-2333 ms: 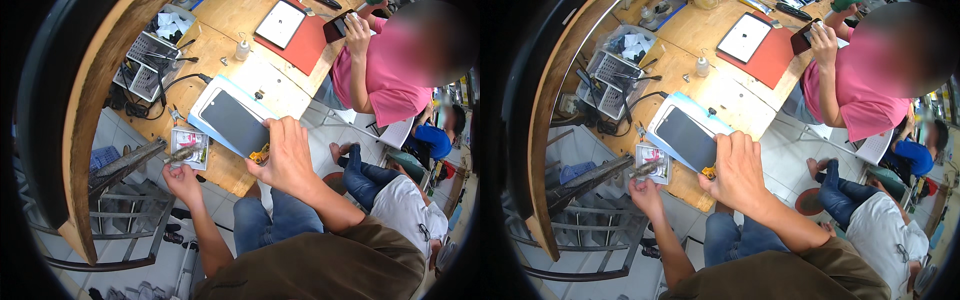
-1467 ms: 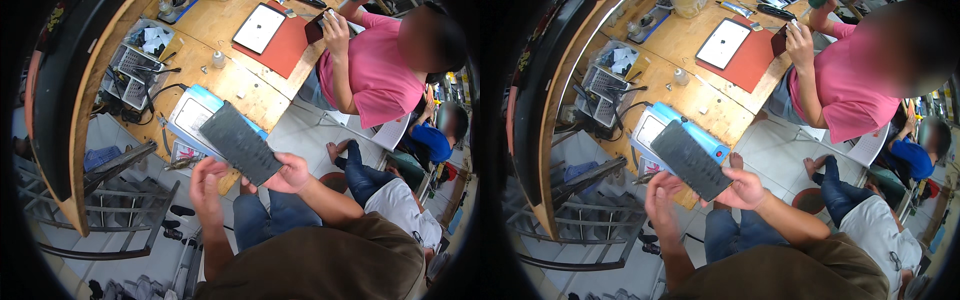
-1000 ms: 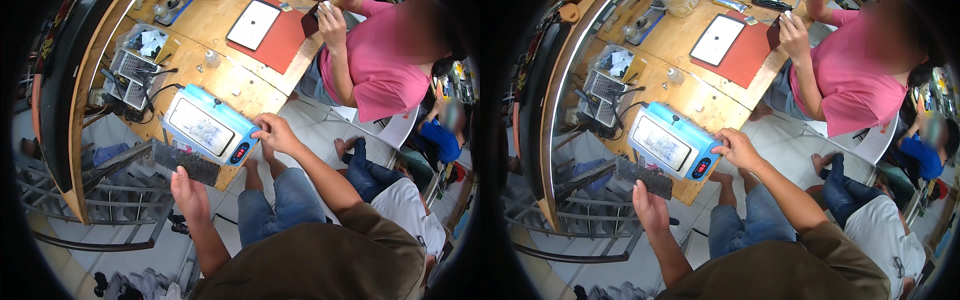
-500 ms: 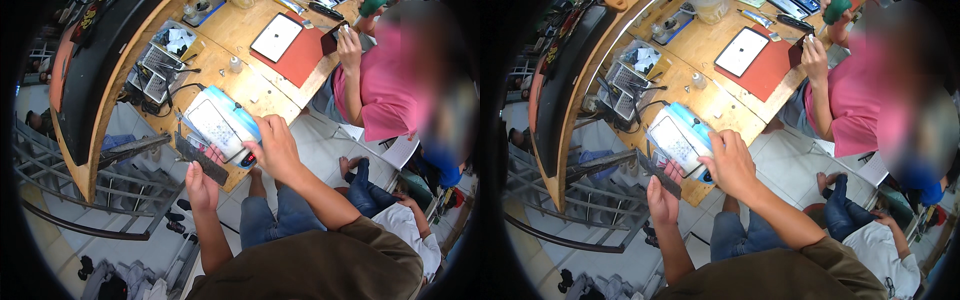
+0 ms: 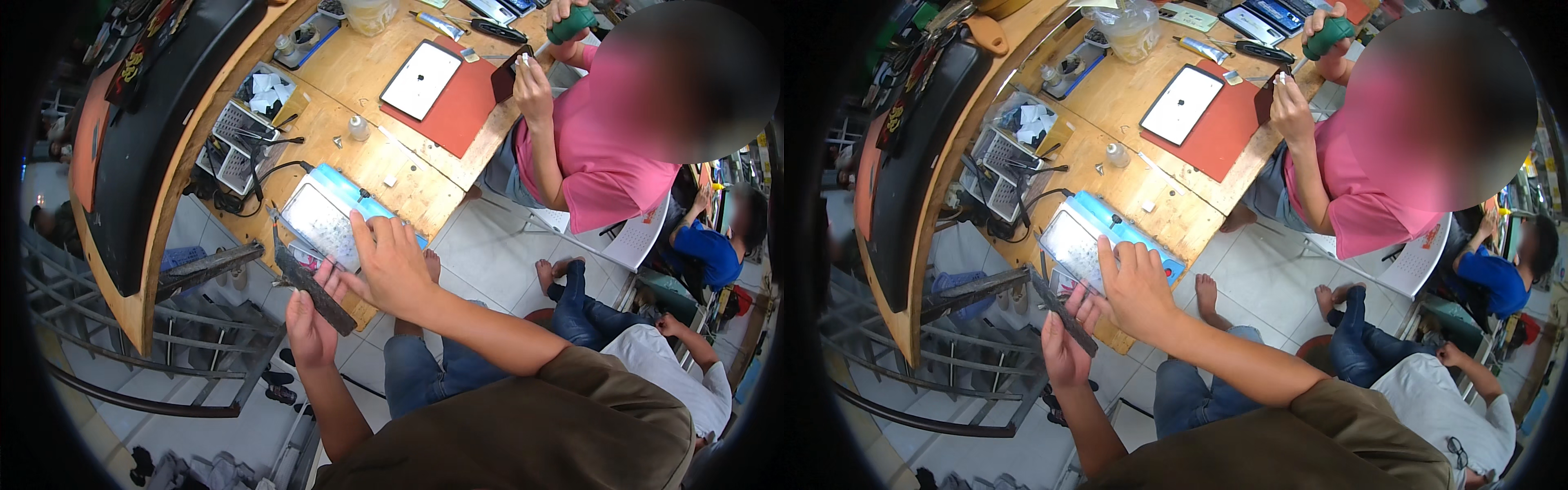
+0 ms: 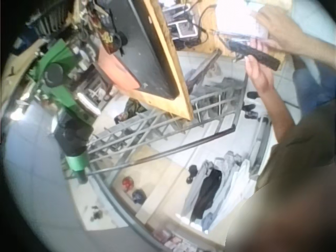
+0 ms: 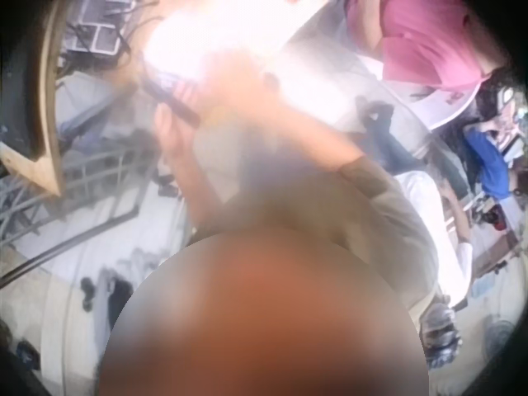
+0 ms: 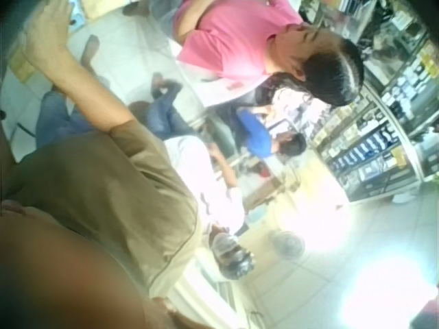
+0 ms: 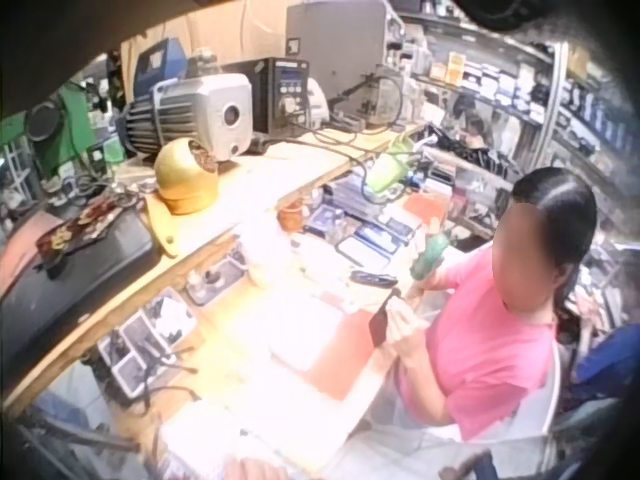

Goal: The person removes a smartphone screen from a heated pressing station, uses a screwdriver to pry and separate the display, wipes the surface with a cloth, and applies adhesive to the back of the screen. The person then repositions the screen on the station.

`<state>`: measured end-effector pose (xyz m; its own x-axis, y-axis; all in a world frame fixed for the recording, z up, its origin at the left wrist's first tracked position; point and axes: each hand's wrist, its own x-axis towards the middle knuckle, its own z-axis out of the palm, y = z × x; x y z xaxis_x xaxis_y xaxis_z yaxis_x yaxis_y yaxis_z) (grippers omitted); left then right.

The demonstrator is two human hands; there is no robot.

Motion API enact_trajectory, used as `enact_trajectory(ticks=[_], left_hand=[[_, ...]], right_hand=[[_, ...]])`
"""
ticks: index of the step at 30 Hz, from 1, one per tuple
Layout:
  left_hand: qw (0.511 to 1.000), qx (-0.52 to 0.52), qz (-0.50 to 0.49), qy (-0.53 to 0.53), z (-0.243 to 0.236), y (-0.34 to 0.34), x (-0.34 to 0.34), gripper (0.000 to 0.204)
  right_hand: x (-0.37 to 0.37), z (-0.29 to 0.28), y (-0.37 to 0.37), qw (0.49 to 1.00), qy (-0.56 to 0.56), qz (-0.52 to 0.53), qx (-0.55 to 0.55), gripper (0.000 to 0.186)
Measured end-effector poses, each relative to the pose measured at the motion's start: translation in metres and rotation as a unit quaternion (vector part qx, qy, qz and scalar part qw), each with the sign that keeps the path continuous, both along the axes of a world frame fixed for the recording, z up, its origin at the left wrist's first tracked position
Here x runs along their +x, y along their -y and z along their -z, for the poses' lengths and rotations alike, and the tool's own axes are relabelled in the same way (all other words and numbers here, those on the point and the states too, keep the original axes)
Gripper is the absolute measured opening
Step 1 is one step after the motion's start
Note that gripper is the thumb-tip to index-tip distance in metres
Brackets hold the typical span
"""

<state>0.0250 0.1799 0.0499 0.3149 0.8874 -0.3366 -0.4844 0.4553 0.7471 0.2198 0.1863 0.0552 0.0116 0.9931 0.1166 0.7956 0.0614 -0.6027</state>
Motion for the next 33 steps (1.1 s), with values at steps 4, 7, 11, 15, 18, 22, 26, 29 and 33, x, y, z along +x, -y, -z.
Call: enact_trajectory(ticks=[4,7,11,15,18,22,26,29,33], left_hand=[[1.0,0.005,0.013,-0.016,-0.006,0.001,0.003,0.055],[1.0,-0.018,-0.003,-0.004,-0.013,-0.002,0.007,0.053],[0.983,-0.032,-0.075,-0.162,-0.021,-0.007,0.02,0.038],[0.949,-0.004,-0.125,-0.29,-0.02,-0.015,0.042,0.026],[0.956,0.006,-0.09,-0.28,-0.007,-0.025,0.055,0.027],[0.914,-0.002,-0.075,-0.398,0.019,-0.037,0.064,0.04],[0.84,0.046,-0.08,-0.535,0.032,-0.04,0.071,0.046],[0.776,0.084,-0.067,-0.621,0.028,-0.043,0.074,0.049],[0.696,0.105,-0.049,-0.709,0.021,-0.049,0.074,0.048]], right_hand=[[-0.014,-0.002,0.0,0.999,0.035,0.008,-0.021,0.069],[-0.004,-0.001,-0.002,1.0,-0.012,-0.017,-0.003,0.055],[0.05,0.013,0.006,0.978,-0.194,0.073,0.026,0.033],[0.12,0.044,0.059,0.923,-0.353,0.148,-0.025,0.023],[0.15,0.074,0.13,0.896,-0.375,0.214,-0.103,0.021],[0.16,0.117,0.236,0.892,-0.329,0.281,-0.133,0.017],[0.158,0.163,0.329,0.855,-0.308,0.359,-0.214,0.017],[0.158,0.194,0.381,0.828,-0.271,0.392,-0.295,0.018],[0.163,0.209,0.412,0.79,-0.233,0.451,-0.344,0.019]])
